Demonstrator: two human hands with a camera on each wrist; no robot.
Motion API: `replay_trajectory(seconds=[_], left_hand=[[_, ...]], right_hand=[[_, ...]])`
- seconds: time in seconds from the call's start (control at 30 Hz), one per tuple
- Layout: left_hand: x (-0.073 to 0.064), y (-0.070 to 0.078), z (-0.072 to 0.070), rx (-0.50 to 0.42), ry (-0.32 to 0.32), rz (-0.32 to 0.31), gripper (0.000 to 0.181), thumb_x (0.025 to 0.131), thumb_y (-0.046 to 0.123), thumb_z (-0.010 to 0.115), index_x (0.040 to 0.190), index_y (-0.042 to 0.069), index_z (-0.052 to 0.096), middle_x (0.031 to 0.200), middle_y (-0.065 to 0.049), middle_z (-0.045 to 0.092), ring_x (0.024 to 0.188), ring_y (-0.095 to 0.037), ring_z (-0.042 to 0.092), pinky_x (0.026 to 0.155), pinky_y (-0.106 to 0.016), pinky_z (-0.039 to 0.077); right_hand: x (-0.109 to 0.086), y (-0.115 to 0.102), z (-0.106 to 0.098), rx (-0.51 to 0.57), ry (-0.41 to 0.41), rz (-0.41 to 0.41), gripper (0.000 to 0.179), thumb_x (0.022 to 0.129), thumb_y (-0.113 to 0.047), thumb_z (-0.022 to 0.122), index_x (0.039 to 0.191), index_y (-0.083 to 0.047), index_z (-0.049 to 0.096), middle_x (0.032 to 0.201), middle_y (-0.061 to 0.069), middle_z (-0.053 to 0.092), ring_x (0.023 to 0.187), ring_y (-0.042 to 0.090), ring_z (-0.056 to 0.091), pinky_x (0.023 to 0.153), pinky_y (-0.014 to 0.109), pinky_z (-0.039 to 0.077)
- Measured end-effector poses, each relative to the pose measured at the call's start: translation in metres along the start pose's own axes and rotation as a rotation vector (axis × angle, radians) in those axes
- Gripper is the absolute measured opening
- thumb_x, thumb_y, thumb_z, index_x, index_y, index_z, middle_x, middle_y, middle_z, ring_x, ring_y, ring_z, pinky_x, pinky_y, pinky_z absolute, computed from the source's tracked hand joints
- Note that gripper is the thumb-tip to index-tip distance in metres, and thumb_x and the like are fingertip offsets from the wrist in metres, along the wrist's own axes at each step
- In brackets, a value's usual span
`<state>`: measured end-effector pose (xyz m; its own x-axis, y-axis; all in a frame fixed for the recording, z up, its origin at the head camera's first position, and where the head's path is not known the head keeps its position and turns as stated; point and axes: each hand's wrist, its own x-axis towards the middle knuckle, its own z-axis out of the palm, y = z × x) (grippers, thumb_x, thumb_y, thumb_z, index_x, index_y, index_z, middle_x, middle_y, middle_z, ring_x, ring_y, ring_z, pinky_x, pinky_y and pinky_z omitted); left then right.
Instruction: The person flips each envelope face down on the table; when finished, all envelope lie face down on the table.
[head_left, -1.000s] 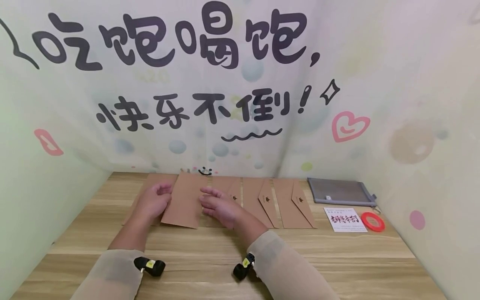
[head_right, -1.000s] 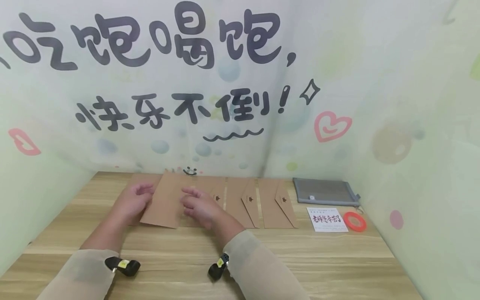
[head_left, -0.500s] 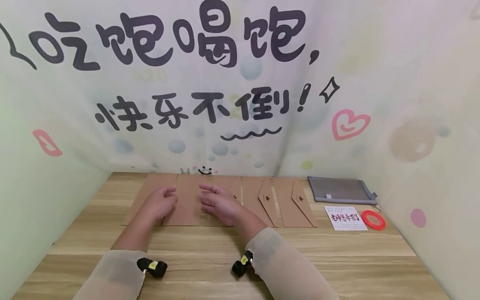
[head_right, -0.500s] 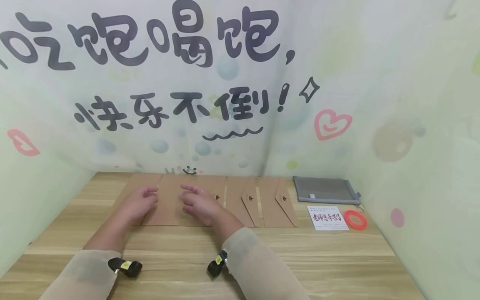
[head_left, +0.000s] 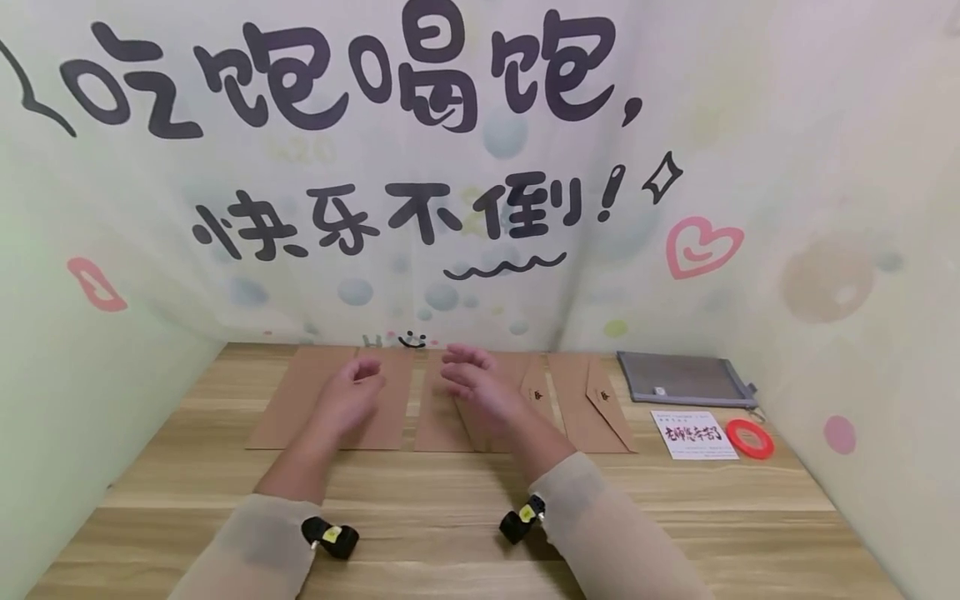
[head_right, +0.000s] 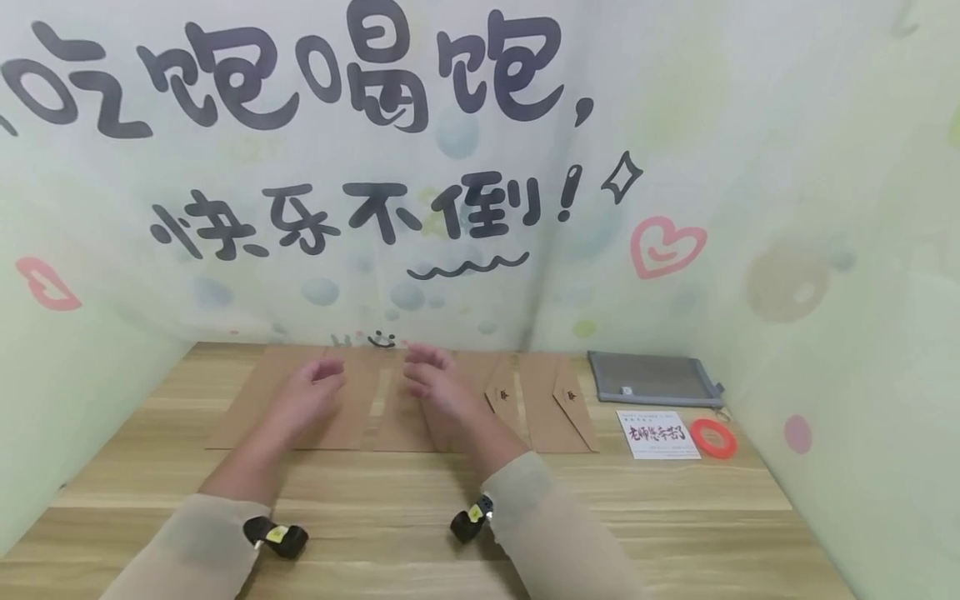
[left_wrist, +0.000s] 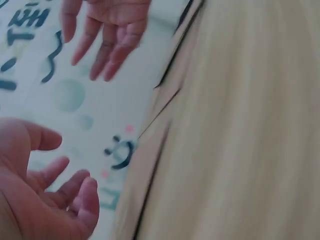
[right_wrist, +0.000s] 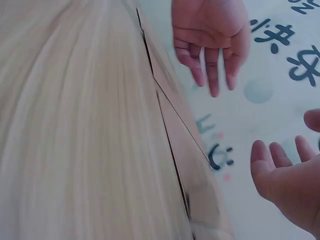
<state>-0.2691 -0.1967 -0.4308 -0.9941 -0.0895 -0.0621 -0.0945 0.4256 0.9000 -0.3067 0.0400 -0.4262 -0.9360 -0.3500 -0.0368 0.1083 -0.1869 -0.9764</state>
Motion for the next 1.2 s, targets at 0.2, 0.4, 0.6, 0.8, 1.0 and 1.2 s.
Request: replay_trajectory(seconds=[0.2, 0.4, 0.6, 0.8, 1.0, 1.2], left_hand=[[0.004, 0.009, 0.026, -0.075, 0.018, -0.023, 0.053, 0.107, 0.03, 0.056, 0.154, 0.005, 0.051, 0.157, -0.016, 0.053, 0.149, -0.034, 0.046, 0.129, -0.053, 0.036], [0.007, 0.024, 0.055, -0.176, 0.002, -0.033, 0.049, 0.106, 0.026, 0.057, 0.15, 0.007, 0.055, 0.153, -0.015, 0.054, 0.146, -0.033, 0.047, 0.129, -0.052, 0.037], [0.008, 0.031, 0.072, -0.189, -0.006, -0.032, 0.048, 0.104, 0.028, 0.061, 0.149, 0.012, 0.057, 0.151, -0.011, 0.056, 0.144, -0.032, 0.05, 0.126, -0.053, 0.039], [0.004, 0.022, 0.066, -0.151, -0.018, -0.03, 0.05, 0.105, 0.027, 0.059, 0.15, 0.006, 0.056, 0.151, -0.015, 0.058, 0.142, -0.034, 0.052, 0.124, -0.053, 0.041], [0.003, 0.018, 0.063, -0.127, -0.042, -0.036, 0.054, 0.105, 0.025, 0.059, 0.153, 0.003, 0.051, 0.157, -0.019, 0.053, 0.146, -0.037, 0.049, 0.126, -0.055, 0.039], [0.002, 0.018, 0.064, -0.087, -0.082, -0.029, 0.058, 0.104, 0.029, 0.059, 0.155, 0.004, 0.049, 0.16, -0.02, 0.05, 0.15, -0.04, 0.046, 0.129, -0.058, 0.034]], right_hand=[[-0.015, -0.011, -0.027, 0.006, 0.104, -0.016, 0.04, 0.107, -0.01, 0.057, 0.147, -0.006, 0.055, 0.146, 0.017, 0.062, 0.119, 0.019, 0.068, 0.121, 0.053, 0.048], [-0.027, -0.008, -0.057, 0.005, 0.108, 0.016, 0.043, 0.11, -0.009, 0.051, 0.152, -0.003, 0.049, 0.152, 0.018, 0.058, 0.122, 0.02, 0.069, 0.12, 0.049, 0.05], [-0.035, -0.001, -0.074, -0.014, 0.073, 0.045, 0.045, 0.111, -0.01, 0.046, 0.155, -0.001, 0.045, 0.16, 0.029, 0.048, 0.136, 0.031, 0.064, 0.122, 0.054, 0.046], [-0.034, 0.009, -0.069, 0.007, 0.031, 0.085, 0.047, 0.11, -0.012, 0.052, 0.155, -0.001, 0.046, 0.162, 0.03, 0.046, 0.143, 0.037, 0.06, 0.121, 0.051, 0.049], [-0.035, 0.014, -0.069, -0.002, -0.014, 0.134, 0.055, 0.11, -0.013, 0.053, 0.16, 0.002, 0.037, 0.164, 0.03, 0.044, 0.149, 0.044, 0.052, 0.118, 0.046, 0.052], [-0.035, 0.016, -0.072, 0.003, -0.071, 0.161, 0.061, 0.108, -0.014, 0.055, 0.163, 0.0, 0.032, 0.166, 0.031, 0.039, 0.151, 0.048, 0.047, 0.124, 0.053, 0.045]])
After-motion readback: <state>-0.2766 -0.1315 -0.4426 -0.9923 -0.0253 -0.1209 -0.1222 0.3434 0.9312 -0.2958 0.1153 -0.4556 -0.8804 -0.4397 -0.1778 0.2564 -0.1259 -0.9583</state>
